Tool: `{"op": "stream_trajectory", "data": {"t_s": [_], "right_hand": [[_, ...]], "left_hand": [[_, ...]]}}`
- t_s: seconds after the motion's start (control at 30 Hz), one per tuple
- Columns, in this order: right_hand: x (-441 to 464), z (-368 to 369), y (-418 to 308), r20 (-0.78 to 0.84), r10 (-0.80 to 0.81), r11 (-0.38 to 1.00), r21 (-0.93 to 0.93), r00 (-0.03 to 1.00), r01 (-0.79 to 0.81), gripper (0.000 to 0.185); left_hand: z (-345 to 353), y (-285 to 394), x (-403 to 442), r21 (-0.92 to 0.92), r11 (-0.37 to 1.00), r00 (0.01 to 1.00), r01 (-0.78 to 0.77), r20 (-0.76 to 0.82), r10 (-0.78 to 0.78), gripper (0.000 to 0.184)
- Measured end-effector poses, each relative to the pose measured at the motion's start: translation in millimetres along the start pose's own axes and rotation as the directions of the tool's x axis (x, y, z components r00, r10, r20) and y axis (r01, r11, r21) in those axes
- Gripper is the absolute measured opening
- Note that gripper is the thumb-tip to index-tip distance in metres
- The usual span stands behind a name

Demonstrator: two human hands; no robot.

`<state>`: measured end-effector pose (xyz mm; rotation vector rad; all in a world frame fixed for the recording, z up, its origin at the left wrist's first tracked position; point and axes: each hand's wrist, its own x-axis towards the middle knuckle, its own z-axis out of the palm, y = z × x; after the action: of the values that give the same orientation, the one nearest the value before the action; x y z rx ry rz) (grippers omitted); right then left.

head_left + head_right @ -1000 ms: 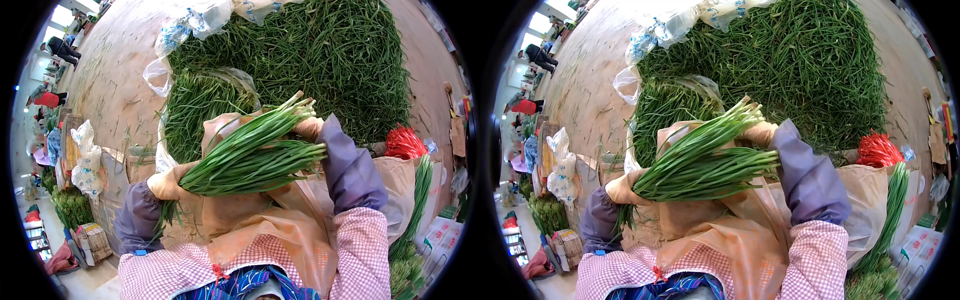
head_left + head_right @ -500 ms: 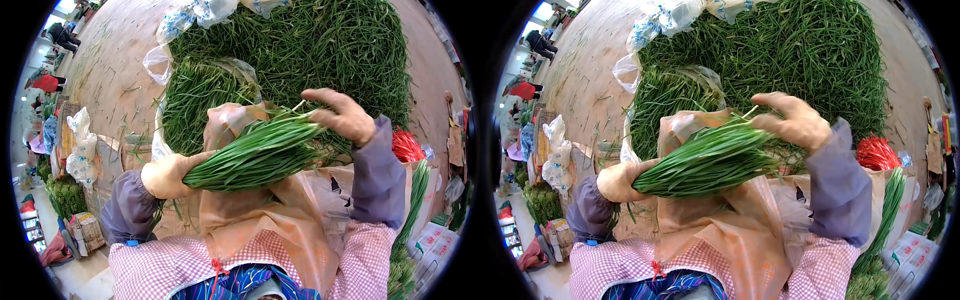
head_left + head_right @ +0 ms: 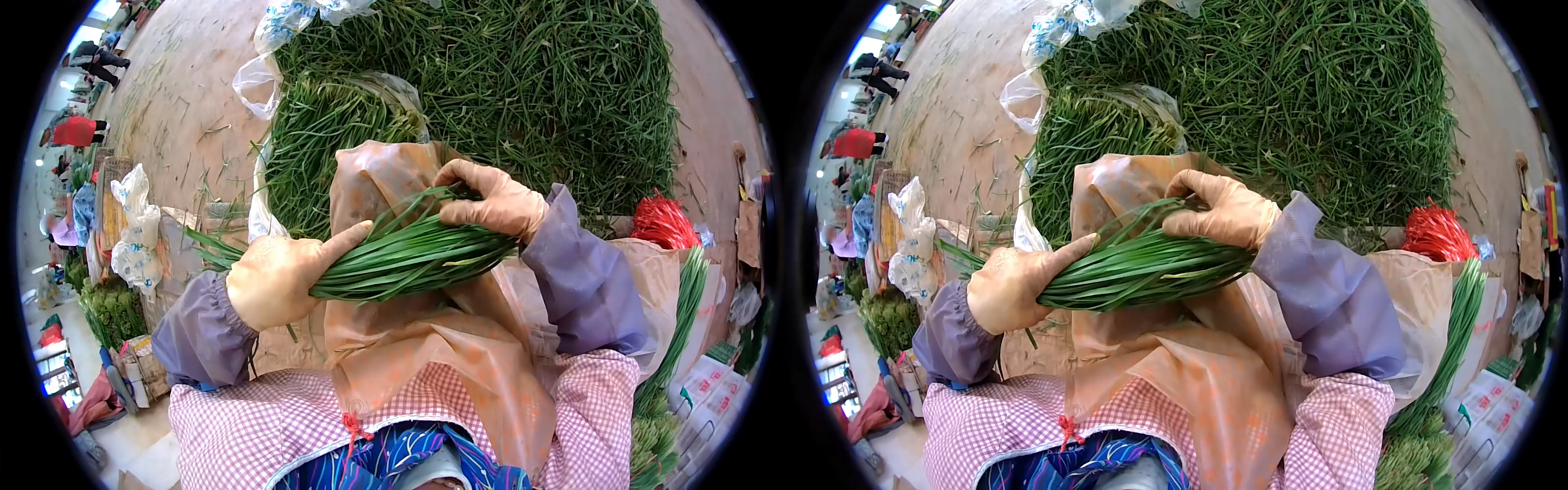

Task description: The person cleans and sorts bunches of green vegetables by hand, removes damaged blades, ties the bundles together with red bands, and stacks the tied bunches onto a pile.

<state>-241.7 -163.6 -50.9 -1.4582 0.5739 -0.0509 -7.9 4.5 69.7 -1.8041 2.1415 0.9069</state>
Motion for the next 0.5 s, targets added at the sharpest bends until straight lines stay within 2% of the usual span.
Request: {"op": "stream_trajectory", "data": {"t_s": [0.03, 0.13, 0.17, 0.23, 0.27, 0.3, 0.37, 0.43, 0.5], "right_hand": [[-1, 3, 0, -0.033, -0.041, 0.995, -0.090, 0.999, 0.038, 0.027], [0, 8, -2, 0.041, -0.044, 0.996, -0.071, 0.998, 0.047, 0.020], [0, 8, 4, -0.056, -0.174, 0.985, -0.028, 0.983, 0.172, 0.013], [-1, 6, 3, -0.198, -0.218, 0.974, 0.010, 0.956, 0.225, 0.011], [-1, 9, 6, -0.294, -0.218, 0.934, 0.213, 0.931, 0.286, 0.015], [-4, 13, 2, -0.399, -0.181, 0.881, 0.341, 0.899, 0.329, 0.018], [-9, 2, 0, -0.589, -0.171, 0.845, 0.325, 0.790, 0.425, 0.022], [-20, -29, 16, -0.576, -0.068, 0.564, 0.651, 0.814, 0.508, 0.025], [-38, -58, 14, -0.718, 0.074, 0.651, 0.560, 0.692, 0.512, 0.027]], "left_hand": [[0, 0, 0, 0.004, 1.000, 1.000, -0.014, -0.002, 0.014, 0.079], [-2, 0, 1, -0.009, 0.999, 0.999, -0.035, -0.027, 0.034, 0.076], [-1, 0, 2, -0.034, 0.999, 0.998, -0.030, -0.053, 0.028, 0.077], [0, -3, 4, -0.093, 0.996, 0.998, -0.007, -0.059, 0.001, 0.078], [1, -6, 5, -0.124, 0.992, 0.999, 0.011, -0.040, -0.016, 0.079], [3, -9, 5, -0.155, 0.988, 0.999, 0.029, -0.020, -0.032, 0.080], [10, -18, 6, -0.261, 0.965, 1.000, -0.002, -0.014, -0.001, 0.081], [16, -23, 8, -0.373, 0.928, 1.000, -0.018, -0.007, 0.017, 0.080], [25, -29, 8, -0.444, 0.894, 0.998, -0.056, -0.040, 0.042, 0.081]]}}
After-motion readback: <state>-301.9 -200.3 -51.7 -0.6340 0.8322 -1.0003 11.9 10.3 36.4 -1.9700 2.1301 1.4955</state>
